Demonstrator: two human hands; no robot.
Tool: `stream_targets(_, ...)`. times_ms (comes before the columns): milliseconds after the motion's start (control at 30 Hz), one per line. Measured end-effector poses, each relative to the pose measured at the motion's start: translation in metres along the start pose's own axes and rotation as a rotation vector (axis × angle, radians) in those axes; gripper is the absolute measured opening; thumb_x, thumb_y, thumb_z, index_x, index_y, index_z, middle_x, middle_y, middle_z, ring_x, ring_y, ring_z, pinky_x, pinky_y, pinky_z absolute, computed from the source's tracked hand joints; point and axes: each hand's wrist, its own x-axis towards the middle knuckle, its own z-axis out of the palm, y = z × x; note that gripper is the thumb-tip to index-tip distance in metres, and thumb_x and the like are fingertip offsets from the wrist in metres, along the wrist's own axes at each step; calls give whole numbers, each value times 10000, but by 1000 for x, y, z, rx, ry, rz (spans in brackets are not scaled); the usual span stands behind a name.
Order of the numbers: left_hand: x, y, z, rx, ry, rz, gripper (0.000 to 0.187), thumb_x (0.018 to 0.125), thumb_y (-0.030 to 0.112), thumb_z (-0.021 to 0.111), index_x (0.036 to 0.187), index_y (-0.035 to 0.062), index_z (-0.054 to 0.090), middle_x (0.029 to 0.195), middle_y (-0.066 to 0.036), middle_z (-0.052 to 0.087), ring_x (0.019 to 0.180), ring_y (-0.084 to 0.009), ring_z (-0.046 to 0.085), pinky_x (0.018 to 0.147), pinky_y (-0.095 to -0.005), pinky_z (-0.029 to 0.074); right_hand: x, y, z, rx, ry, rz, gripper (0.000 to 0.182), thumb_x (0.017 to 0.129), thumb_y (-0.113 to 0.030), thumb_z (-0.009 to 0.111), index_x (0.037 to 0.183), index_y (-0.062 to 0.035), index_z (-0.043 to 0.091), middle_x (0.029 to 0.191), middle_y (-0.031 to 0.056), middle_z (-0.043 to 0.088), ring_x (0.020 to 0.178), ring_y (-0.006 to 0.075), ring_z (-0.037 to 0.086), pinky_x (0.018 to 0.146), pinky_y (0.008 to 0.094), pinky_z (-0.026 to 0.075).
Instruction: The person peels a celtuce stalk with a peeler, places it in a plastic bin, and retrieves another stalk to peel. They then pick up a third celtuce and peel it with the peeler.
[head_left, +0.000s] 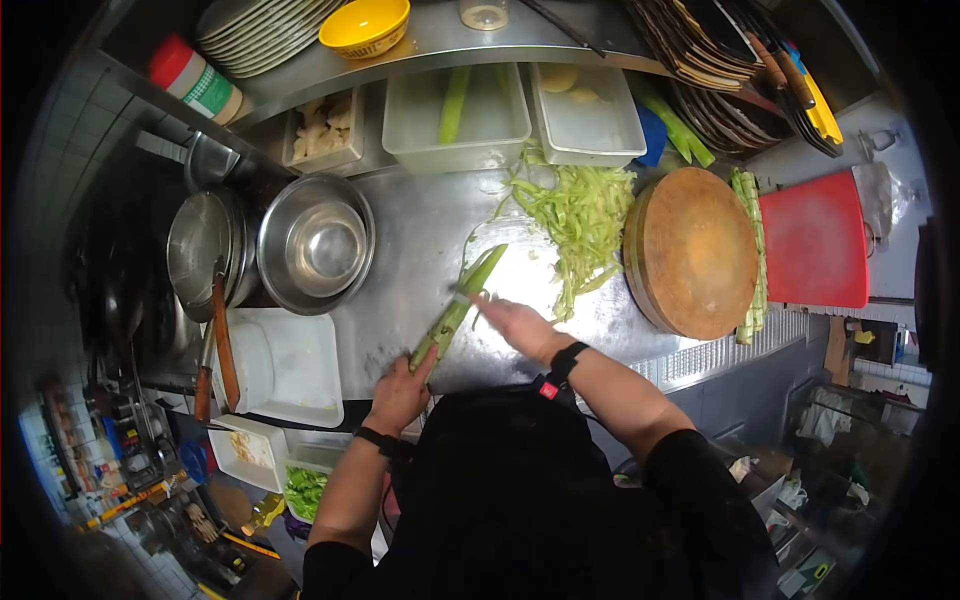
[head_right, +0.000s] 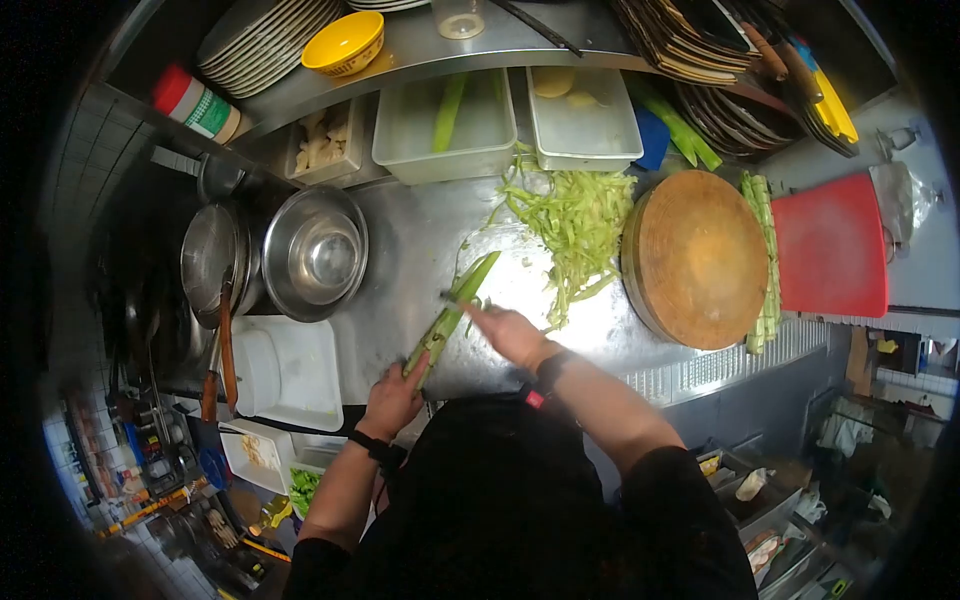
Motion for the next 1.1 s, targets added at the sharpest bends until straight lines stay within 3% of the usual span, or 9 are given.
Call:
stream_targets(167, -2, 0, 1, 13, 39, 12, 909, 821, 165, 739, 1627, 333, 353, 1166, -219, 566, 1003, -401, 668, 834, -479, 614, -6, 15, 14, -85, -197, -85, 704, 939, -7, 531, 1604, -197, 402, 983, 216, 670, 828, 401, 700, 789, 476, 580)
stream_targets(267, -1, -1, 0, 10, 42, 14, 926, 817, 160, 744, 1634, 323, 340, 1162, -221, 566, 998, -402, 668, 838, -482, 613, 16, 43, -24, -251, 155, 523, 627, 977, -33, 533, 1578, -183, 437, 974, 232, 682, 882, 413, 690, 783, 504, 564)
stream_targets(333, -2, -2, -2, 22, 34, 6, 939, 814, 159, 747, 1639, 318, 327, 1171, -225, 568, 1006, -406, 669, 840, -488, 612, 18, 50, -50, -51, 589, 486, 524, 1052, -143, 548, 1566, -172, 450, 981, 257, 693, 852, 434, 674, 781, 510, 547)
stream_targets(500, 0, -9, -8, -311, -64, -87, 1033, 781, 171, 772, 1663, 307, 252, 1210, -257, 574, 1093, -455, 650, 953, -510, 566, 1, 35, -43, -43, 303, 427, 573, 1037, -152, 588, 1585, -215, 433, 1001, 239, 702, 863, 428, 685, 793, 506, 554)
stream_targets(700, 7, -24, 5, -549, -84, -34, 1055, 793, 155, 767, 1679, 276, 207, 1325, -302, 581, 1217, -494, 604, 1069, -488, 505, -7, -2, -1, -72, -113, 31, 762, 912, 23, 555, 1620, -196, 378, 923, 174, 644, 803, 372, 699, 744, 463, 586)
stream_targets(800, 9, -30, 13, -674, -97, -16, 1014, 810, 130, 744, 1678, 250, 233, 1351, -313, 586, 1249, -485, 598, 1078, -456, 494, -3, 12, 3, 13, -103, -14, 576, 986, -50, 560, 1548, -150, 483, 907, 202, 649, 801, 397, 679, 753, 476, 565)
stream_targets(867, 9, -29, 6, -738, -114, -40, 996, 816, 121, 735, 1676, 242, 247, 1361, -309, 592, 1257, -464, 603, 1079, -438, 489, 8, 60, 21, -100, 189, 512, 542, 996, -76, 568, 1531, -130, 499, 920, 237, 662, 816, 423, 666, 763, 500, 555)
stream_targets(933, 7, -28, 1, -803, -125, -67, 979, 821, 112, 726, 1674, 235, 261, 1371, -305, 598, 1266, -444, 608, 1080, -421, 484, 18, 28, -38, -16, 470, 560, 500, 1018, -110, 563, 1516, -123, 512, 944, 244, 676, 847, 442, 659, 778, 524, 543)
stream_targets(1100, 12, -28, -3, -873, -186, -94, 953, 851, 88, 686, 1683, 231, 243, 1442, -241, 602, 1301, -329, 623, 1077, -363, 479, -6, 7, -22, 8, 174, 154, 581, 1020, -85, 551, 1582, -175, 435, 890, 194, 652, 756, 389, 659, 731, 489, 554)
